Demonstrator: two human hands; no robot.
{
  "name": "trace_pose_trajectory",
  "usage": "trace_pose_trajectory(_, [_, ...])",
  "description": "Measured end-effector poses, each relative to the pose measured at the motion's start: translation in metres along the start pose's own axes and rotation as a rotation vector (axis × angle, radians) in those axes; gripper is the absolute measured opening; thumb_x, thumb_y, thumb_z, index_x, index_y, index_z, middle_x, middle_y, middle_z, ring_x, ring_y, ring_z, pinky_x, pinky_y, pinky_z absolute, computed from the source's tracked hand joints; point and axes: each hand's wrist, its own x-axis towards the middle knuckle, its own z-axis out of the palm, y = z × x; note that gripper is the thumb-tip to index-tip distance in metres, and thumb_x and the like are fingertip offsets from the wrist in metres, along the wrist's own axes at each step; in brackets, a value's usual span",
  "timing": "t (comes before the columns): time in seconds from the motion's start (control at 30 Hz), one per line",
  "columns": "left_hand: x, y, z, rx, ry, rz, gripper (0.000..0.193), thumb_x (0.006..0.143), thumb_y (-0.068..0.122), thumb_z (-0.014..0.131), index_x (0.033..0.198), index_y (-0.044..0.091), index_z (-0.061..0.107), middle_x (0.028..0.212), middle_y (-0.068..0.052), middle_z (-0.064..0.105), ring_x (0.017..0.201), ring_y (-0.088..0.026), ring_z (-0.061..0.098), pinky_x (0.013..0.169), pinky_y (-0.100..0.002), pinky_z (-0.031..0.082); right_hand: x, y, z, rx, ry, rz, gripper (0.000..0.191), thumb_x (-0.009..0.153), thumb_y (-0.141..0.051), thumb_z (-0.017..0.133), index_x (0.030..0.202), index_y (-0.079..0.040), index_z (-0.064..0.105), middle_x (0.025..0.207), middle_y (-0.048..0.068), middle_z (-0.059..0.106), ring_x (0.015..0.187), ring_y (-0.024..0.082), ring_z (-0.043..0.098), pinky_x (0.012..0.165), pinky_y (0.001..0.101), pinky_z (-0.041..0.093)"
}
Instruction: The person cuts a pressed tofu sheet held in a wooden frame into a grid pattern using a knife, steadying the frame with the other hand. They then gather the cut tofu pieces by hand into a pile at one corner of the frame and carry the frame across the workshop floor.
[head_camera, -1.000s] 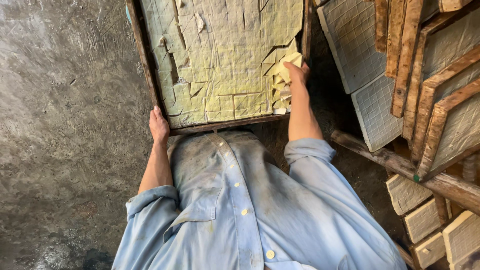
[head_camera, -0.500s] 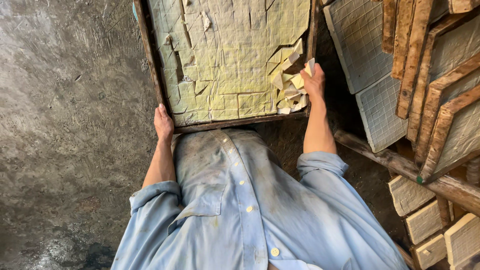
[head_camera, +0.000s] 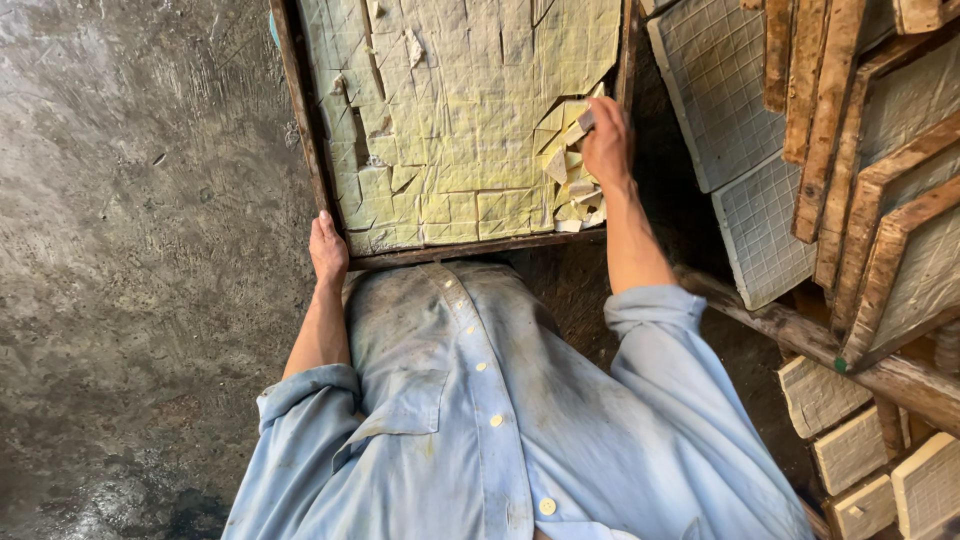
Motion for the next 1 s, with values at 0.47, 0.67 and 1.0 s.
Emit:
trace_pose_trajectory(0.47, [0.002,-0.002,-0.002,0.016,-0.012,0.033,0.057,0.111,0.054,0.035,0.100,0.002,0.054,0.087,-0.013,0.056,0.082,-0.025,0.050,0.080,-0.040,0.045,-0.020,-0.008,0.005,0.137,-0.093,0.045,0.022,0.086,-0.009,0.084,0.092,-0.004,0.064,0.098,0.013,0.063,0.089,0.027,0.064,0.076,0.0403,0.056])
trace_pose_trajectory(0.67, [0.001,-0.005,-0.001,-0.007,-0.044,-0.016,0.056,0.111,0.053,0.035,0.100,0.001,0.053,0.087,-0.012,0.053,0.083,-0.024,0.048,0.081,-0.039,0.045,-0.048,-0.054,0.029,0.421,-0.251,0.104,0.029,0.088,-0.004,0.075,0.115,-0.001,0.064,0.130,0.019,0.048,0.104,0.020,0.061,0.069,0.0265,0.061])
trace_pose_trajectory(1.0, [0.003,0.000,-0.005,0.037,-0.074,-0.004,0.057,0.110,0.054,0.033,0.105,0.001,0.055,0.091,-0.015,0.057,0.086,-0.028,0.053,0.084,-0.041,0.046,0.040,-0.002,-0.010,0.275,0.211,0.389,0.016,0.086,-0.018,0.082,0.079,-0.011,0.070,0.090,0.011,0.068,0.081,0.023,0.066,0.072,0.0400,0.055])
